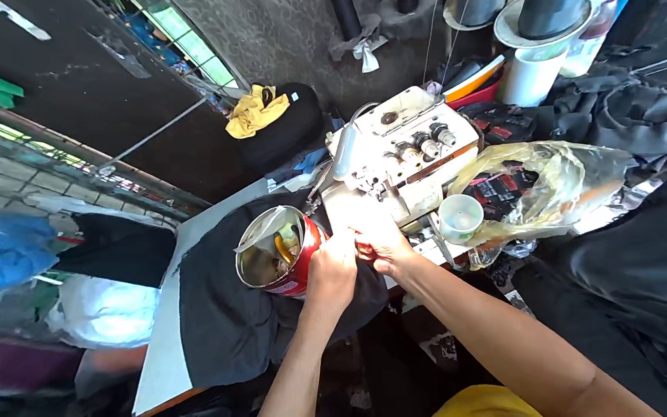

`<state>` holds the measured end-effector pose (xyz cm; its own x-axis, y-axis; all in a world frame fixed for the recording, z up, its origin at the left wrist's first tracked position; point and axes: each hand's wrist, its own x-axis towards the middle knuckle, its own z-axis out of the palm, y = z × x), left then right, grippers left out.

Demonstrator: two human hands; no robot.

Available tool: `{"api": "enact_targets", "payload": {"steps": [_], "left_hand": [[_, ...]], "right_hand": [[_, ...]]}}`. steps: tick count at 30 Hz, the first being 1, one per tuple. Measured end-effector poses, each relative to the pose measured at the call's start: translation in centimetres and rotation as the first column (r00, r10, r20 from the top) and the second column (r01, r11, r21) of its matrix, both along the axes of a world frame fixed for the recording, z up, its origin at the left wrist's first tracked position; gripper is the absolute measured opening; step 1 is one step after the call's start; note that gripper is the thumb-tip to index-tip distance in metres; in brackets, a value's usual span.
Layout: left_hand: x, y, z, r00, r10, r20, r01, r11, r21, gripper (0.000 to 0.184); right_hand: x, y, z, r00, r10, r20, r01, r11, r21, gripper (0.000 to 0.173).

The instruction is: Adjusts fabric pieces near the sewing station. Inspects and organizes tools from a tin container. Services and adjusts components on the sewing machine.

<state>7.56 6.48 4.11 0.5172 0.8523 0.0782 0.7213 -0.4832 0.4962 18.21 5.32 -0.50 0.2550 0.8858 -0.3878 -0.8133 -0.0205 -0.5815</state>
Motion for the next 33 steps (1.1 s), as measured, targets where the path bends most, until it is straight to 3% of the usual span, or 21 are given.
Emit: {"api": "enact_targets", "payload": {"steps": [1, 2, 3, 5, 7, 8, 10, 11, 13, 15, 18, 20, 23, 25, 27, 30, 32, 33], "left_hand": [[0.2, 0.2, -0.1, 0.988, 0.076, 0.134, -0.046, 0.976, -0.214, 0.035], [0.5, 0.3, 0.1, 0.932, 0.197, 0.304, -0.031, 0.880, -0.475, 0.038], [0.5, 0.5, 0.3, 0.840, 0.338, 0.424, 0.052, 0.727, -0.685, 0.041], [0.2, 1.3, 0.5, 0.686, 0.545, 0.482, 0.232, 0.464, -0.855, 0.040], [-0.1, 1.8, 0.2, 0.629, 0.614, 0.478, 0.285, 0.389, -0.876, 0.047], [-0.1, 1.8, 0.0, 0.635, 0.604, 0.482, 0.253, 0.427, -0.868, 0.050], [0.1, 1.2, -0.4, 0.715, 0.507, 0.480, 0.092, 0.613, -0.785, 0.051], [0.0, 0.9, -0.6, 0.781, 0.427, 0.457, -0.016, 0.745, -0.667, 0.049], [-0.7, 0.5, -0.7, 0.944, 0.208, 0.254, -0.152, 0.963, -0.223, 0.041], [-1.1, -0.2, -0.7, 0.997, 0.045, 0.058, -0.052, 0.991, 0.120, 0.039], [-0.8, -0.4, -0.6, 0.995, -0.076, -0.062, 0.091, 0.947, 0.309, 0.029], [-0.4, -0.3, -0.1, 1.000, -0.014, -0.019, 0.017, 0.979, 0.202, 0.031], [0.1, 0.3, 0.0, 0.965, 0.160, 0.210, -0.117, 0.972, -0.203, 0.037], [0.5, 0.2, 0.4, 0.868, 0.308, 0.390, -0.059, 0.843, -0.535, 0.043], [0.2, 0.7, 0.9, 0.782, 0.423, 0.457, 0.080, 0.659, -0.747, 0.046], [-0.5, 1.8, 0.8, 0.710, 0.485, 0.512, 0.259, 0.496, -0.829, 0.049], [-0.4, 1.5, 1.0, 0.743, 0.470, 0.477, 0.176, 0.550, -0.816, 0.054], [-0.2, 1.2, 1.1, 0.791, 0.431, 0.434, 0.065, 0.647, -0.760, 0.052]], "right_hand": [[0.1, 0.0, -0.1, 0.999, 0.031, 0.009, -0.031, 0.999, 0.019, 0.018], [0.1, 0.0, -0.2, 0.999, 0.049, 0.003, -0.049, 0.998, 0.037, 0.022], [0.0, -0.1, -0.2, 0.999, 0.051, -0.019, -0.050, 0.997, 0.057, 0.026], [0.1, -0.3, 0.1, 0.996, 0.046, -0.080, -0.038, 0.995, 0.090, 0.029], [0.0, -0.5, 0.3, 0.988, 0.067, -0.136, -0.051, 0.992, 0.119, 0.028], [-0.1, -0.5, 0.2, 0.986, 0.063, -0.155, -0.044, 0.992, 0.118, 0.026], [-0.4, -0.4, 0.4, 0.986, 0.001, -0.168, 0.009, 0.998, 0.064, 0.018], [-0.6, -0.3, 0.5, 0.987, -0.029, -0.156, 0.034, 0.999, 0.031, 0.017], [-0.8, -0.3, 0.8, 0.991, -0.062, -0.115, 0.058, 0.997, -0.041, 0.017], [-0.8, -0.1, 1.1, 0.994, -0.084, -0.072, 0.078, 0.994, -0.073, 0.018], [-0.6, 0.2, 0.9, 0.996, -0.086, -0.027, 0.084, 0.995, -0.060, 0.019], [-0.2, 0.2, 0.9, 1.000, -0.019, -0.023, 0.017, 0.997, -0.069, 0.018], [-0.1, 0.2, 0.8, 0.998, 0.059, -0.017, -0.059, 0.997, -0.039, 0.023], [-0.3, 0.1, 0.7, 0.999, 0.034, -0.035, -0.033, 0.999, 0.011, 0.024], [-0.7, -0.2, 0.8, 0.995, 0.002, -0.098, 0.006, 0.997, 0.080, 0.024], [-1.0, -0.3, 0.9, 0.982, -0.009, -0.186, 0.034, 0.991, 0.131, 0.029], [-1.2, -0.2, 0.8, 0.979, -0.063, -0.193, 0.086, 0.990, 0.114, 0.024], [-1.3, -0.1, 0.9, 0.978, -0.092, -0.186, 0.109, 0.991, 0.083, 0.023]]}}
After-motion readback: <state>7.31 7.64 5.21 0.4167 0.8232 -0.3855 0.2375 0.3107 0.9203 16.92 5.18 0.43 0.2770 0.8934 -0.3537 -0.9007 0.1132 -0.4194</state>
